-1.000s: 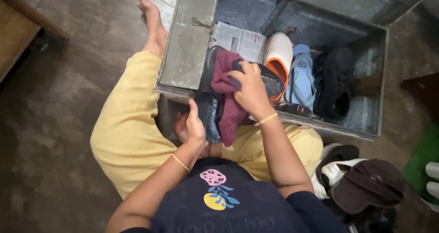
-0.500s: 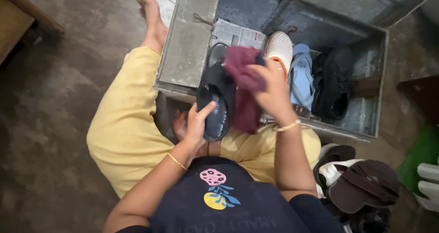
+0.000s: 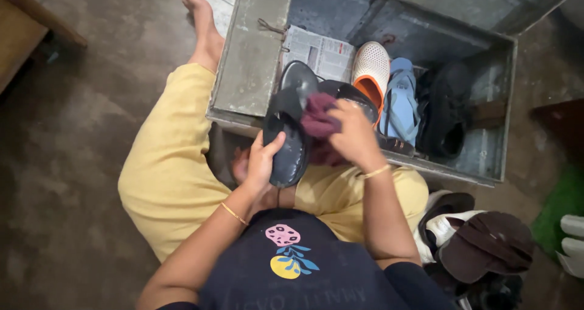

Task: The person sits on the floor and wipes several pairs of shoes with a cloth. They handle brown formal shoes, white sneakers, and black slip-on shoes one by one, wiping the exterior surfaces before placing them back into a metal storage box.

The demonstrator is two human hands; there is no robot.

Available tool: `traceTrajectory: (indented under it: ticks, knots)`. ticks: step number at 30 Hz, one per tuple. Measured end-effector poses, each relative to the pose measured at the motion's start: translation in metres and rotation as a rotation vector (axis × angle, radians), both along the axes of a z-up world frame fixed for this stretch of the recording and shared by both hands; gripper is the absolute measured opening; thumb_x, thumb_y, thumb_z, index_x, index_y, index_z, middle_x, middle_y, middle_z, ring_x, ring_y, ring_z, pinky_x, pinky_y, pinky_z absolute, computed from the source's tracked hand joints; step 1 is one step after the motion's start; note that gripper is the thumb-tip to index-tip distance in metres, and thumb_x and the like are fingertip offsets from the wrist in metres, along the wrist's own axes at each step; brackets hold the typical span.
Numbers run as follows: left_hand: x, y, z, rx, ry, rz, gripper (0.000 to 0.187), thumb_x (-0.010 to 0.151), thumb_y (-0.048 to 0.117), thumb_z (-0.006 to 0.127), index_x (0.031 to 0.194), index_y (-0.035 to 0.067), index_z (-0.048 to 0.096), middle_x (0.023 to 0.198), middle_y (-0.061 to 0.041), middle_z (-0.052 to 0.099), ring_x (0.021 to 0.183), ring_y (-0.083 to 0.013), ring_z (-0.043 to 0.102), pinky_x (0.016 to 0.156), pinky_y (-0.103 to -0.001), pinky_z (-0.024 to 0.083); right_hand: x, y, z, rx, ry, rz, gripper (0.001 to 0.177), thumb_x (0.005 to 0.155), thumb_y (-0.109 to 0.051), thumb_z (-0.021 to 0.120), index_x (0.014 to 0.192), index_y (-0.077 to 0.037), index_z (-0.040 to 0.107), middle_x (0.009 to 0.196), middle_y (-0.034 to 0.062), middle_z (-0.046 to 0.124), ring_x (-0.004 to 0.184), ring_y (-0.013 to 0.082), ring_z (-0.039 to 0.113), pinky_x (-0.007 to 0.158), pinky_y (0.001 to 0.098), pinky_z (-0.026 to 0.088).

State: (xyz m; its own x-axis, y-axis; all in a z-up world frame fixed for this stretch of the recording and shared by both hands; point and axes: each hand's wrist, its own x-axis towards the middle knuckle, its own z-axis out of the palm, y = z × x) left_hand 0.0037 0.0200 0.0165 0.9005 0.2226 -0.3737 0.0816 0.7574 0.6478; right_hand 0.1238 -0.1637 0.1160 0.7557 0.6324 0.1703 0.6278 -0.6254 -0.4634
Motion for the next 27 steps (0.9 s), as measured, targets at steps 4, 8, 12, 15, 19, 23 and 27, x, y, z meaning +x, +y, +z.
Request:
traceTrajectory:
  ticks: [4, 8, 12, 15, 19, 23, 27]
  knots:
    - [0.000, 0.001, 0.004, -0.108, -0.009, -0.004, 0.025, 0.095, 0.017, 0.069, 0.117, 0.005, 0.063, 0.097, -0.006, 0.070, 0.079, -0.0154, 0.069, 0.071, -0.031, 0.058, 0.018, -0.044, 0.013, -0.100, 0.105, -0.075, 0.043, 0.066, -0.008, 0.063, 0.107, -0.003, 0.075, 0.117, 0.0167, 0.068, 0.114, 0.0411, 0.061, 0.098, 0.0444, 0.047]
    - [0.001, -0.002, -0.010, -0.090, -0.043, -0.007, 0.032, 0.096, 0.015, 0.068, 0.125, 0.004, 0.062, 0.104, -0.007, 0.071, 0.086, -0.0168, 0.071, 0.077, -0.031, 0.059, 0.018, -0.036, 0.051, 0.295, 0.150, -0.204, 0.040, 0.080, -0.015, 0.067, 0.118, 0.000, 0.067, 0.111, 0.0173, 0.067, 0.110, 0.0403, 0.062, 0.099, 0.0397, 0.049]
    - [0.000, -0.003, -0.015, -0.045, -0.067, 0.008, 0.035, 0.096, 0.014, 0.069, 0.129, 0.004, 0.061, 0.107, -0.007, 0.071, 0.089, -0.0166, 0.070, 0.080, -0.031, 0.058, 0.030, 0.011, 0.035, 0.286, 0.074, -0.222, 0.047, 0.081, -0.020, 0.082, 0.121, -0.002, 0.065, 0.112, 0.0165, 0.062, 0.109, 0.0372, 0.063, 0.095, 0.0412, 0.050]
    - [0.001, -0.004, -0.021, 0.014, -0.013, 0.026, 0.039, 0.093, 0.016, 0.069, 0.130, 0.006, 0.061, 0.112, -0.004, 0.071, 0.095, -0.0133, 0.069, 0.084, -0.028, 0.058, 0.032, 0.048, 0.013, 0.239, -0.145, -0.143, 0.047, 0.074, -0.011, 0.086, 0.118, -0.007, 0.068, 0.123, 0.0171, 0.060, 0.119, 0.0391, 0.059, 0.102, 0.0447, 0.050]
    - [-0.001, -0.006, -0.028, 0.079, -0.059, 0.028, 0.039, 0.095, 0.016, 0.070, 0.131, 0.005, 0.061, 0.111, -0.003, 0.068, 0.094, -0.0122, 0.066, 0.082, -0.028, 0.055, 0.029, 0.069, 0.023, 0.119, -0.106, -0.095, 0.055, 0.058, -0.017, 0.092, 0.106, -0.009, 0.067, 0.118, 0.0204, 0.055, 0.114, 0.0441, 0.054, 0.093, 0.0489, 0.048]
    - [-0.003, -0.009, -0.031, 0.222, -0.093, 0.021, 0.033, 0.099, 0.018, 0.069, 0.129, 0.003, 0.061, 0.110, -0.003, 0.068, 0.095, -0.0101, 0.064, 0.085, -0.026, 0.054, 0.031, 0.069, 0.022, 0.055, -0.107, -0.082, 0.045, 0.064, -0.010, 0.086, 0.104, -0.012, 0.066, 0.117, 0.0153, 0.058, 0.115, 0.0408, 0.057, 0.091, 0.0478, 0.050]
    - [-0.003, -0.012, -0.041, 0.245, -0.148, 0.061, 0.031, 0.101, 0.016, 0.068, 0.128, 0.003, 0.062, 0.112, -0.001, 0.066, 0.098, -0.0084, 0.061, 0.088, -0.024, 0.051, 0.037, 0.071, 0.011, 0.079, -0.191, -0.059, 0.037, 0.071, -0.001, 0.078, 0.103, -0.014, 0.067, 0.116, 0.0143, 0.058, 0.114, 0.0393, 0.059, 0.090, 0.0467, 0.051]
